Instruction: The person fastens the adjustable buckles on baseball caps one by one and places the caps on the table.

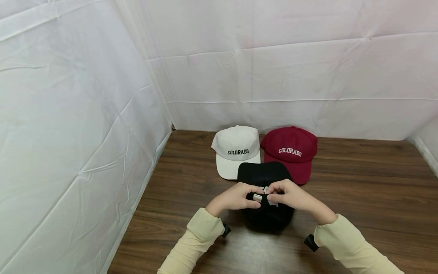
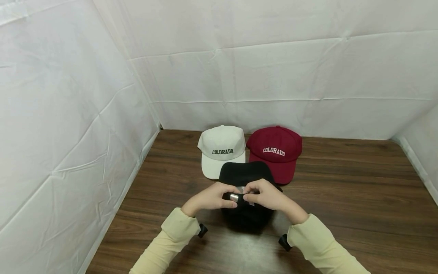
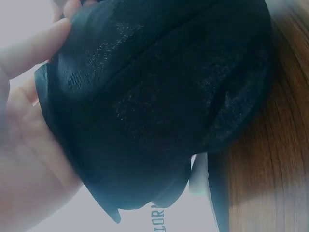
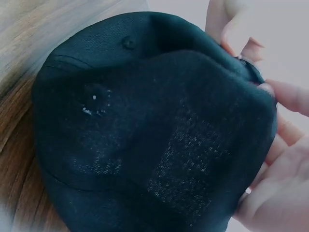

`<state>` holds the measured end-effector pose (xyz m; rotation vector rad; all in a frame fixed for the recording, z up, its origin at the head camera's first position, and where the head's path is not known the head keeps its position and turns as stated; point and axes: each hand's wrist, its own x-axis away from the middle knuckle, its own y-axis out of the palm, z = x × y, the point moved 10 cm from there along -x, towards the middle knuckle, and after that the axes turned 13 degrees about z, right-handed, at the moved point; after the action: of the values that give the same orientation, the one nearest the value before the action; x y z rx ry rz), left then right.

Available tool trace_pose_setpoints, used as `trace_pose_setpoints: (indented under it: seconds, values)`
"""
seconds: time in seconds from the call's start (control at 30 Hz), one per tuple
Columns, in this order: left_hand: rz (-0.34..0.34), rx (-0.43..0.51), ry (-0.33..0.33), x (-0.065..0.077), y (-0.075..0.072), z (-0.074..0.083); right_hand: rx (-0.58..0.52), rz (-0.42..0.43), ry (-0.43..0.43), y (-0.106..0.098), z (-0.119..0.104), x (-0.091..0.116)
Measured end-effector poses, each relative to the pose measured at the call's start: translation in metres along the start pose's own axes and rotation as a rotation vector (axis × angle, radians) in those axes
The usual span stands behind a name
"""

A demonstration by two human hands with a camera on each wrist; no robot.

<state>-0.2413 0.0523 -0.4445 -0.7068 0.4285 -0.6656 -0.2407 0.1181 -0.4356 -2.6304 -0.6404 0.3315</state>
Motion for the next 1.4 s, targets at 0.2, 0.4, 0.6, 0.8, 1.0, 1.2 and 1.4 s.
trace_pose_setpoints:
  seconds: [0.2, 0.4, 0.6, 0.8, 1.0, 1.2, 1.4]
  values:
    - [-0.016, 0.014, -0.008, -0.001, 0.002, -0.001, 0.080, -0.135, 0.044, 0.006, 0.006, 0.005]
    - [0.003, 0.009, -0.047, 0.002, 0.000, -0.006, 0.152, -0.249, 0.092, 0.010, 0.015, 0.013]
    - [0.039, 0.076, -0.072, 0.000, -0.001, -0.008, -0.016, -0.325, 0.035, 0.015, 0.008, 0.017]
    - [0.085, 0.140, -0.086, 0.000, -0.005, -0.008, -0.212, -0.347, 0.008, 0.013, 0.007, 0.017]
    - [0.109, 0.091, -0.067, 0.001, -0.009, -0.005, -0.280, -0.335, 0.004, 0.010, 0.005, 0.016]
    - [0.096, -0.065, 0.031, 0.002, -0.008, 0.010, -0.332, -0.327, 0.007, 0.013, 0.002, 0.013]
    - [0.087, -0.039, -0.005, 0.000, -0.001, 0.012, -0.334, -0.308, 0.016, 0.015, -0.001, 0.011]
